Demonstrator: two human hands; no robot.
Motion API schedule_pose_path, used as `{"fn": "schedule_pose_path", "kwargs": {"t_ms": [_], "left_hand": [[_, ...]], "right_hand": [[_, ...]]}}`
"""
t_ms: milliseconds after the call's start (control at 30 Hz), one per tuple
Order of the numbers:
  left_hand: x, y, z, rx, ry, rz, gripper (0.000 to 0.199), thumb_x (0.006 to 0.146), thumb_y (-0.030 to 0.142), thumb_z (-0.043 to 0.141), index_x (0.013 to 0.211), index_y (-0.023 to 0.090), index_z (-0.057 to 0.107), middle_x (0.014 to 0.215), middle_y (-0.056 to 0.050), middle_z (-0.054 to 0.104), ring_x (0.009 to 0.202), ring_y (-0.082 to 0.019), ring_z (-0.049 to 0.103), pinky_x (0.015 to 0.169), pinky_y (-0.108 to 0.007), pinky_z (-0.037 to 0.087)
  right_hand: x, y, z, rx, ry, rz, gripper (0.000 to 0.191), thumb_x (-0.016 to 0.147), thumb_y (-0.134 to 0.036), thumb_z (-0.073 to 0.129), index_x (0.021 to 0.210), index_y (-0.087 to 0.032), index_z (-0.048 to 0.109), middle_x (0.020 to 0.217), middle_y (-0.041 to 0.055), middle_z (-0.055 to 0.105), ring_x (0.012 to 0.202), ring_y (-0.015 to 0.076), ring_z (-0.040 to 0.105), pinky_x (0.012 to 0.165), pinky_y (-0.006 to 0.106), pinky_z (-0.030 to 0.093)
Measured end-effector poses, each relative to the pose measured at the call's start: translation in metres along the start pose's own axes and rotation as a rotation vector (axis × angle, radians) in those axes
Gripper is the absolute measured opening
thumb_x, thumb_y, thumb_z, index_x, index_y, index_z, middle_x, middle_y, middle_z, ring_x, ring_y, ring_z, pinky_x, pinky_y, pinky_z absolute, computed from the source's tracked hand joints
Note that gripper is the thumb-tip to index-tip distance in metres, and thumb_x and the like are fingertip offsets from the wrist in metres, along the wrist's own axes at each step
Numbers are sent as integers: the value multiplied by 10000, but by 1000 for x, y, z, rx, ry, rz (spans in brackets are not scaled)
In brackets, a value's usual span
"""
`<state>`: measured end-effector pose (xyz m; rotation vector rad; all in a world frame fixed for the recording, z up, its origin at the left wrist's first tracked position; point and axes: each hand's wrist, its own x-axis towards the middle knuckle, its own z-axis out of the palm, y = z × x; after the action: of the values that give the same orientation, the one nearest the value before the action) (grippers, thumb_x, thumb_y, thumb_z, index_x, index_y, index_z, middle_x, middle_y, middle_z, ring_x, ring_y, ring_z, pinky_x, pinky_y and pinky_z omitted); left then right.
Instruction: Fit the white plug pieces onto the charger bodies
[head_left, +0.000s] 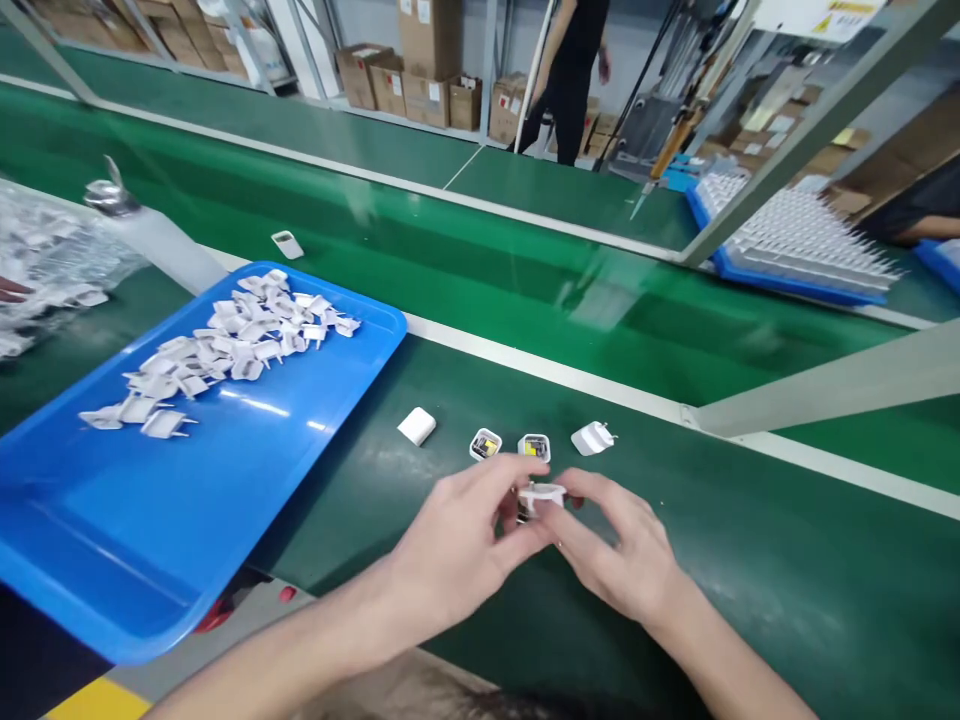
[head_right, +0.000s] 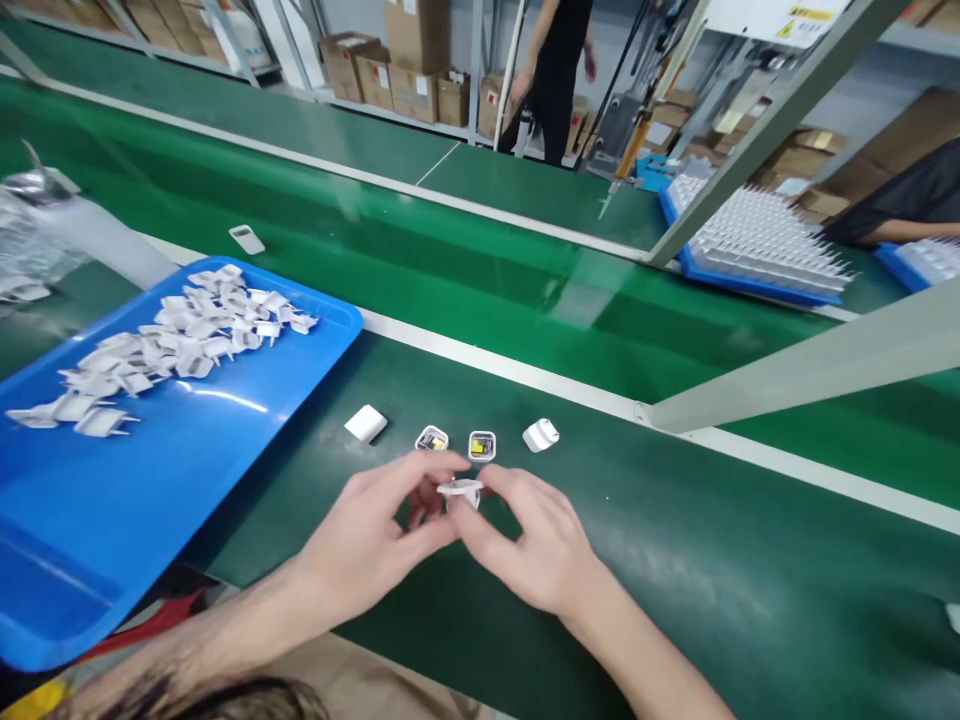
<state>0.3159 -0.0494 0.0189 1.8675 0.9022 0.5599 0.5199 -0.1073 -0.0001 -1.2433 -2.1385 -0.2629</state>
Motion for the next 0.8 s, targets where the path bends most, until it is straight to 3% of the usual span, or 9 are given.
{"fn": "schedule_pose_path", "kwargs": {"t_ms": [67, 133, 200, 267, 367, 467, 567, 800], "left_hand": [[7, -1, 7, 24, -75, 68, 509, 944, 404, 664, 1400, 279, 475, 1073, 14, 733, 839, -139, 675, 753, -277, 557], [21, -13, 0, 140, -92, 154, 614, 942, 436, 666, 1466, 265, 396, 1275, -39, 685, 1071, -187, 663, 923, -348, 551], [38, -30, -7, 306, -76, 244, 591, 916, 420, 704, 1424, 235, 466, 1403, -82, 616, 1263, -242, 585, 1066, -422, 484], [55, -47, -6, 426, -106, 297, 538, 877, 387, 756, 1341, 202, 556, 1421, -102, 606, 1322, -276, 549, 1117, -456, 437], [71, -64, 6, 442, -189, 274, 468, 842, 365, 796, 1236, 179, 626, 1307, -88, 683, 1244, -273, 610, 1079, -443, 455], [75, -70, 17, 379, -173, 198, 310, 882, 314, 751, 1151, 190, 659, 1193, -49, 734, 1119, -245, 668, 1008, -420, 483], [75, -72, 21, 324, -136, 192, 200, 887, 253, 725, 1070, 189, 677, 1114, -36, 754, 1035, -228, 690, 959, -397, 493], [78, -77, 22, 248, -116, 245, 166, 848, 207, 739, 998, 187, 674, 1043, -26, 762, 1004, -222, 700, 935, -376, 498]], "right_hand": [[-6, 9, 0, 11, 63, 35, 199, 954, -129, 627, 1117, -243, 644, 880, 10, 713, 674, 129, 659, 644, 247, 545], [-10, 19, 1, 30, 53, 126, 171, 963, -161, 643, 1123, -221, 626, 827, -5, 711, 654, 123, 652, 656, 245, 536], [-10, 28, 7, 22, -3, 204, 93, 998, -212, 617, 1091, -207, 621, 816, -7, 708, 662, 120, 648, 664, 247, 521], [-8, 33, 16, -7, -75, 209, 80, 1025, -250, 578, 1052, -196, 631, 828, 12, 701, 702, 140, 639, 688, 273, 506], [-6, 35, 32, -30, -159, 193, 131, 1038, -267, 548, 1029, -186, 651, 873, 48, 688, 783, 173, 610, 744, 313, 494], [-7, 35, 41, 1, -204, 220, 130, 1046, -224, 518, 1048, -175, 639, 942, 66, 697, 822, 177, 596, 773, 325, 494], [-7, 36, 41, 62, -222, 241, 101, 1035, -179, 529, 1078, -177, 620, 958, 64, 697, 822, 173, 594, 764, 323, 496], [-2, 41, 39, 129, -254, 247, 79, 1004, -139, 578, 1061, -182, 612, 923, 49, 685, 794, 173, 568, 748, 323, 481]]}}
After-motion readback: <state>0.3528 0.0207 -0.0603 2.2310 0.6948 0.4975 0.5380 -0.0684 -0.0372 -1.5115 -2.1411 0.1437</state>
